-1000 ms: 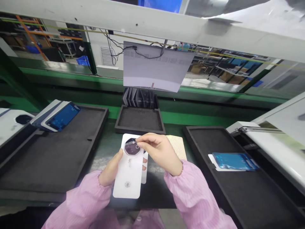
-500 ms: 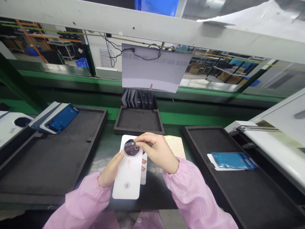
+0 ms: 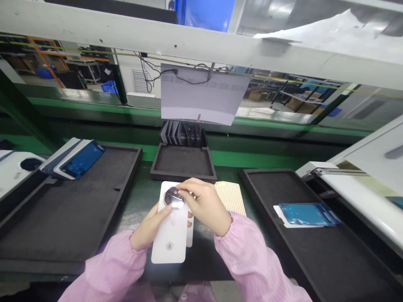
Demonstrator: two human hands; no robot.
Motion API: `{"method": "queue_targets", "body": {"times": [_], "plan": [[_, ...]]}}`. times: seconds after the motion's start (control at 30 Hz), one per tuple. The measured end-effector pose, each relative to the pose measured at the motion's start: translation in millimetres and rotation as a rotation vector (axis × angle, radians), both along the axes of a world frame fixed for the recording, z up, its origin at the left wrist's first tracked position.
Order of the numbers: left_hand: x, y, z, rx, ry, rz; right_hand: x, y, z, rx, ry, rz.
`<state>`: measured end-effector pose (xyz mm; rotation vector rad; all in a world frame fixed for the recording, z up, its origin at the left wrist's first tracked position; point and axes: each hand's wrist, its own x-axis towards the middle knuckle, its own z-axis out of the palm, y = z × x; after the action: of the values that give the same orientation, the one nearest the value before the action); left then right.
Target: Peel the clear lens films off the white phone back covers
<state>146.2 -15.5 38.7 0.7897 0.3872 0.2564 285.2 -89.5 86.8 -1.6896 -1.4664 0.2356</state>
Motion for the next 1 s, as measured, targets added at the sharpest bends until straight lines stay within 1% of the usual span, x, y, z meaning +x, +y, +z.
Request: {"method": "queue_targets", "body": {"times": [0.1,0.13,0.17,0.2,0.27,0.33,0.4,0.5,0.6,0.63,0.67,0.77,0.8,0.83,0.87,0.9,0.93,1.0], "plan": [[0,0,-0.3,0.06,0.042,0.035,-6,0,-5.1,0.052,-0.23,-0.126],[0,0,-0.8,0.097,0.054,0.037,-7,1,-7.2,0.05,-0.253,-0.168],[0,0,-1.3,0.143,0.062,0.033,-7,3,-9.2,0.028,-0.23,-0.179],[-1,0,-1.8,0.195,0.067,0.029,-6,4,-11.1,-0.013,-0.163,-0.155],[-1,0,-2.6,0.282,0.058,0.023,-1,8,-14.1,-0.128,0.045,-0.037],[0,-1,-2.9,0.307,0.053,0.016,5,11,-16.3,-0.204,0.243,0.066],[1,-2,-2.8,0.287,0.06,-0.005,10,12,-18.9,-0.178,0.369,0.073],[1,-2,-3.3,0.263,0.078,-0.016,12,10,-27.5,-0.043,0.529,0.042],[3,-1,-6.0,0.255,0.08,-0.01,11,8,-42.5,-0.059,0.675,0.096],[4,0,-7.5,0.247,0.08,-0.013,11,8,-48.1,-0.057,0.688,0.079],[5,1,-9.3,0.237,0.083,-0.016,12,8,-53.4,-0.031,0.689,0.029],[8,5,-14.4,0.224,0.113,0.013,15,1,-65.8,0.114,0.686,-0.169],[8,6,-15.4,0.246,0.122,0.033,15,-4,-67.9,0.139,0.684,-0.197],[8,8,-15.6,0.298,0.13,0.047,14,-10,-68.7,0.147,0.67,-0.195],[7,10,-14.8,0.387,0.135,0.045,13,-17,-68.0,0.151,0.633,-0.178],[7,11,-12.8,0.511,0.141,0.026,12,-25,-65.7,0.15,0.573,-0.151],[5,11,-9.8,0.664,0.151,-0.017,10,-33,-61.7,0.141,0.494,-0.115],[3,9,-1.0,0.992,0.184,-0.164,9,-49,-49.8,0.089,0.317,-0.035]]}}
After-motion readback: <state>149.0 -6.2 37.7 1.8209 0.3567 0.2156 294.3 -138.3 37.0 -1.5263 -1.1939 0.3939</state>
